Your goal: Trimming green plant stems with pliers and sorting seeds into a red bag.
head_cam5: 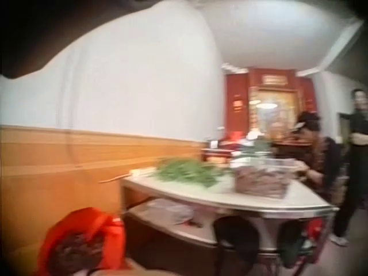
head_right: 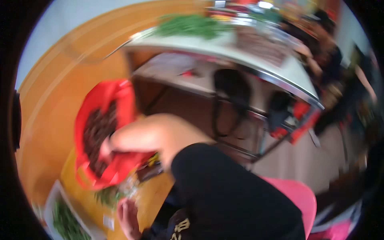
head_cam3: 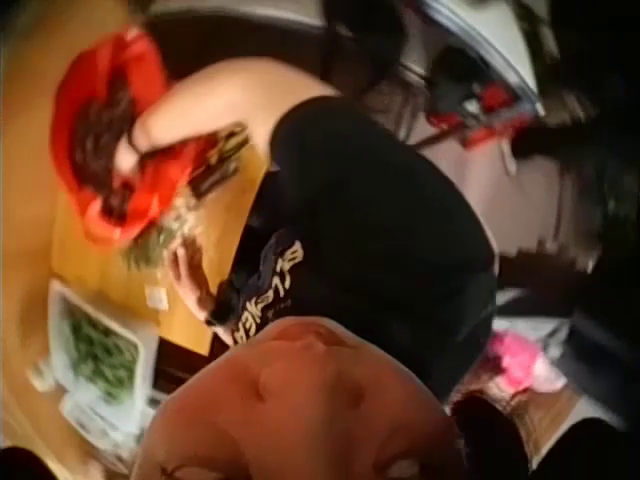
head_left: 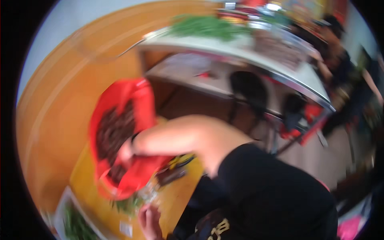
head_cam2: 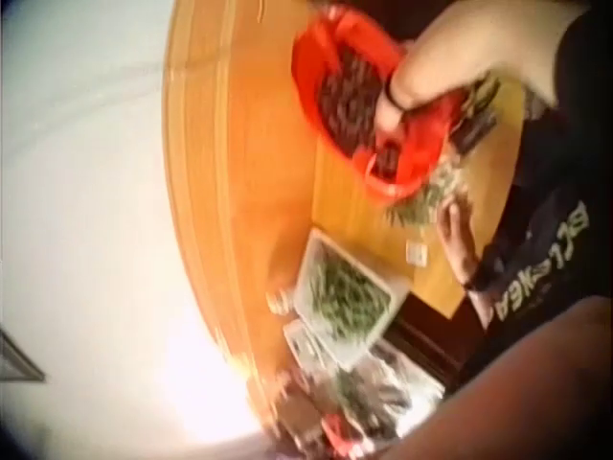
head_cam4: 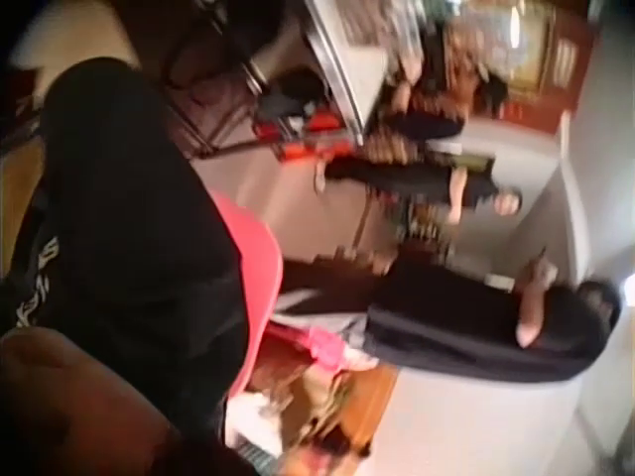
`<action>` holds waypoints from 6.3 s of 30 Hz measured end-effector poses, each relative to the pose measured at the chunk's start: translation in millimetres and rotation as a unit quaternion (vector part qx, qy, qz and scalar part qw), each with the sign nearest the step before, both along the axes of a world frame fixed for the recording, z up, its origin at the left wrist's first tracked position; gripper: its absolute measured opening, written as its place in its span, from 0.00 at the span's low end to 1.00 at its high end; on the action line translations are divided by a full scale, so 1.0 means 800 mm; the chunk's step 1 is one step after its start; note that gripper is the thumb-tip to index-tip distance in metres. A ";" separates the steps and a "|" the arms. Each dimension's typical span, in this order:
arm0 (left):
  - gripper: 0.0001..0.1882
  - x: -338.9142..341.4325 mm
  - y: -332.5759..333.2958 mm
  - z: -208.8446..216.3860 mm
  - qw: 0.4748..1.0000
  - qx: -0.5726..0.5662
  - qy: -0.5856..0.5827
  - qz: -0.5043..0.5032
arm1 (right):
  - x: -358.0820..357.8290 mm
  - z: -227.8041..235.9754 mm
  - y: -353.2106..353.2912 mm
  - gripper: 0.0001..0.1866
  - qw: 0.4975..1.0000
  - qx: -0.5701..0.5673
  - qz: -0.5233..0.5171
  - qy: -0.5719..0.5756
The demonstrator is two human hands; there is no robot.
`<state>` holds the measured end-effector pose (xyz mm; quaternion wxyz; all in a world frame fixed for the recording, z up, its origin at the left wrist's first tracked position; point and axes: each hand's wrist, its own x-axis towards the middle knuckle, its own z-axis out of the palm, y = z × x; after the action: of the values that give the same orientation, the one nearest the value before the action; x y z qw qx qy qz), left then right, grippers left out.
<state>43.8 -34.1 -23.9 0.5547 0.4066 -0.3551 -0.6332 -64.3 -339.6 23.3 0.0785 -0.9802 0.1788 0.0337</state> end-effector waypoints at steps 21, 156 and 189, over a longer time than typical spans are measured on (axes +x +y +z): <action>0.15 -0.032 -0.021 0.043 0.995 -0.021 -0.094 -0.038 | -0.053 0.013 -0.015 0.24 0.997 -0.050 -0.026 0.061; 0.14 -0.032 -0.004 0.073 0.972 0.000 0.233 0.020 | -0.127 0.026 0.208 0.12 0.934 0.101 -0.068 -0.336; 0.22 -0.069 0.002 0.095 0.975 -0.153 0.070 0.142 | -0.127 0.091 0.280 0.13 0.879 0.109 -0.053 -0.461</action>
<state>-11.7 -32.7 52.4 0.7182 0.3181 -0.3464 -0.5128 -165.6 -115.7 96.5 0.2601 -0.8591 0.1694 -0.4069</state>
